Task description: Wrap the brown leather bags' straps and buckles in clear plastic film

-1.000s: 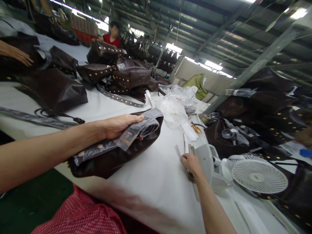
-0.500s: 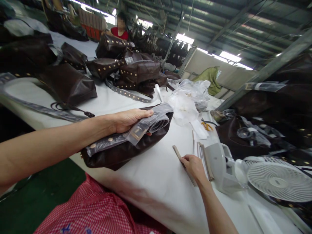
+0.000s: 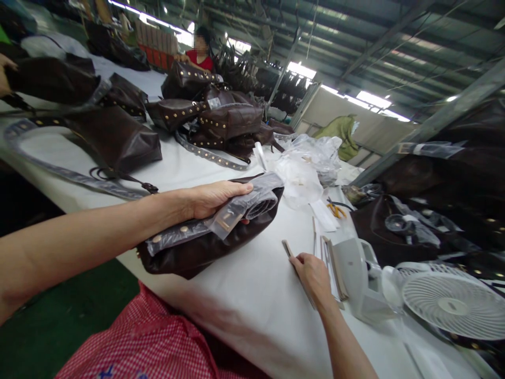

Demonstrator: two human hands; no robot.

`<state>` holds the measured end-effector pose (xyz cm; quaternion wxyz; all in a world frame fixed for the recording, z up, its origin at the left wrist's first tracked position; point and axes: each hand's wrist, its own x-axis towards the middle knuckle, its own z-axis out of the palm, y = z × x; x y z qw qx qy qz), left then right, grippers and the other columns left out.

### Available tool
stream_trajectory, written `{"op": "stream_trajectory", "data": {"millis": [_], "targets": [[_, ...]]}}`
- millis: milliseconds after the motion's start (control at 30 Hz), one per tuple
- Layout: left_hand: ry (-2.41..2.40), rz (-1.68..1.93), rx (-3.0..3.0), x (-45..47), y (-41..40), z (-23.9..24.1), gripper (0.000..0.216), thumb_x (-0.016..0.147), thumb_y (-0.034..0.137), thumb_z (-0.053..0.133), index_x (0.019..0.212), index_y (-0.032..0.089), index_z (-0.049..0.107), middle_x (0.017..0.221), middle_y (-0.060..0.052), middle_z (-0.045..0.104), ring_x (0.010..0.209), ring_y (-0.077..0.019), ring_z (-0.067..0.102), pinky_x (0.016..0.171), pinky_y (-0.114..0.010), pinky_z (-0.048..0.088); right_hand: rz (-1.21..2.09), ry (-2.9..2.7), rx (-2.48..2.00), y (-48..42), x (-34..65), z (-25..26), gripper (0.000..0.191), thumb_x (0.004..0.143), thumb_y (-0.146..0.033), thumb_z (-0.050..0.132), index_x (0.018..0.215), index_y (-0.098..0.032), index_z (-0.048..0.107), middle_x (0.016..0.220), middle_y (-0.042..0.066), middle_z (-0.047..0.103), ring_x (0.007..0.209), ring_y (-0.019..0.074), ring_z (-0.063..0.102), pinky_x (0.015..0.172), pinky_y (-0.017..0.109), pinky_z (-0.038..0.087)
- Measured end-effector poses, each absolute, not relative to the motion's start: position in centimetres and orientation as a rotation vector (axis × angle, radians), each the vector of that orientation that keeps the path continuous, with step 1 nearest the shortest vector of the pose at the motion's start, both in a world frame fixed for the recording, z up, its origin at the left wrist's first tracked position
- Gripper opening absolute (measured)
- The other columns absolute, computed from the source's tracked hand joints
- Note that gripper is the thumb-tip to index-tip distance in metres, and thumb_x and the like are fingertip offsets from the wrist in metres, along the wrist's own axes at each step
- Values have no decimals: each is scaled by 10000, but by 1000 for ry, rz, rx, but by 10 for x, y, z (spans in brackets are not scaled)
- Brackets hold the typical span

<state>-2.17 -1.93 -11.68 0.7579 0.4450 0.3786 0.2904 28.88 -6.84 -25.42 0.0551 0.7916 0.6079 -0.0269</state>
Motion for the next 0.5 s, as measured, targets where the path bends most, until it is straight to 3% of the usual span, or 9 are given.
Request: {"op": "stream_trajectory", "data": {"millis": [300, 400, 500], "targets": [[746, 599, 957, -26, -15, -124, 337, 828, 434, 613, 945, 119, 609, 701, -44, 676, 540, -139, 592, 576, -263, 507, 171, 1977, 2271, -74, 283, -268, 280, 911, -114, 370, 875, -142, 647, 887, 128, 677, 733, 229, 679, 569, 290, 405], [727, 586, 970, -27, -12, -126, 386, 796, 482, 641, 945, 128, 605, 715, -42, 676, 526, -141, 585, 599, -291, 512, 371, 2052, 2427, -67, 303, -262, 351, 914, -103, 297, 902, -125, 647, 780, 136, 660, 614, 234, 652, 530, 310, 413], [724, 586, 976, -26, -10, -130, 402, 785, 498, 653, 944, 132, 606, 731, -52, 680, 528, -145, 585, 602, -298, 509, 421, 2387, 2503, -61, 315, -241, 348, 889, -177, 359, 1079, -137, 647, 850, 133, 674, 679, 232, 645, 615, 334, 472]]}}
